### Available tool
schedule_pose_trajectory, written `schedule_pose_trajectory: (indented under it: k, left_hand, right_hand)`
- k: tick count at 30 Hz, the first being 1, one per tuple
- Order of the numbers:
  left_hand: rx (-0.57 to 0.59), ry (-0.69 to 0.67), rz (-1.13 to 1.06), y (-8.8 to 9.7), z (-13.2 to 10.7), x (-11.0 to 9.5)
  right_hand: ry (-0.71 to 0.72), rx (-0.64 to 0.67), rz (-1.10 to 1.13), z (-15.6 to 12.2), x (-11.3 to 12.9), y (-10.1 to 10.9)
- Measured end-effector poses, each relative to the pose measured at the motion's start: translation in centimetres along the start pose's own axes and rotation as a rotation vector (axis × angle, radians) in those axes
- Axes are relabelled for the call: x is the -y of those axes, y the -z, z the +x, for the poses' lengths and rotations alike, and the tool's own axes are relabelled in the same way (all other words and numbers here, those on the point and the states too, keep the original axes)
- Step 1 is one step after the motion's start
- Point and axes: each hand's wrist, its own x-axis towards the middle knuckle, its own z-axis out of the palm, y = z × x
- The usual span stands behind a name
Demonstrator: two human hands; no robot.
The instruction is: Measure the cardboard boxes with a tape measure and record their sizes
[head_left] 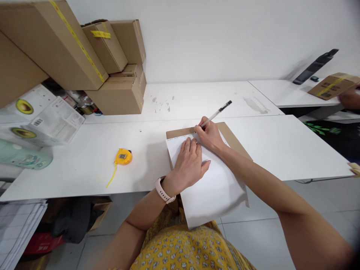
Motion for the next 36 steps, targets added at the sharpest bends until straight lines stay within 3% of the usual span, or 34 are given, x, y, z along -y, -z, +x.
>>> schedule_pose_trajectory:
  k: [9, 14, 18, 21, 24, 26, 30, 33, 36]
  left_hand:
    - [-0.027, -0.011, -0.005, -0.3, 0.0, 0.2]
    - [0.001, -0.005, -0.005, 0.0, 0.0, 0.1]
    - [0.004, -0.006, 0.003, 0.2, 0.0, 0.2]
    - [-0.027, -0.024, -0.014, 0.0, -0.2, 0.5]
    - [-0.045, -0.026, -0.024, -0.1, -0.3, 0.7]
    - [-0.042, -0.022, -0.028, -0.3, -0.2, 0.8]
    - [-0.038, -0.029, -0.062, -0.3, -0.1, 0.9]
    - [-0.189, -0.046, -0.172, 0.7, -0.6, 1.2]
    - [-0.559, 0.019, -0.257, 2.5, -2.0, 2.7]
  right_hand:
    - [-0.01, -0.006, 0.001, -0.1, -0.3, 0.0]
    - [0.024, -0.182, 0.045, 0.1, -0.1, 0.4]
    - [0.149, -0.273, 0.113, -0.4, 0.1, 3.0]
    - [0.107, -0.393, 0.018, -3.1, -0.7, 6.9]
    - [-0.074, -0.472, -0.24, -8.1, -2.9, 10.8]
    - [-0.17, -0.393, -0.346, -11.8, -4.7, 12.0]
    - [-0.239, -0.125, -0.129, -17.1, -6.8, 10.9]
    - [-0.163, -0.152, 0.044, -18.1, -6.3, 9.7]
    - [-0.026, -0.329, 0.099, -17.2, -5.7, 11.7]
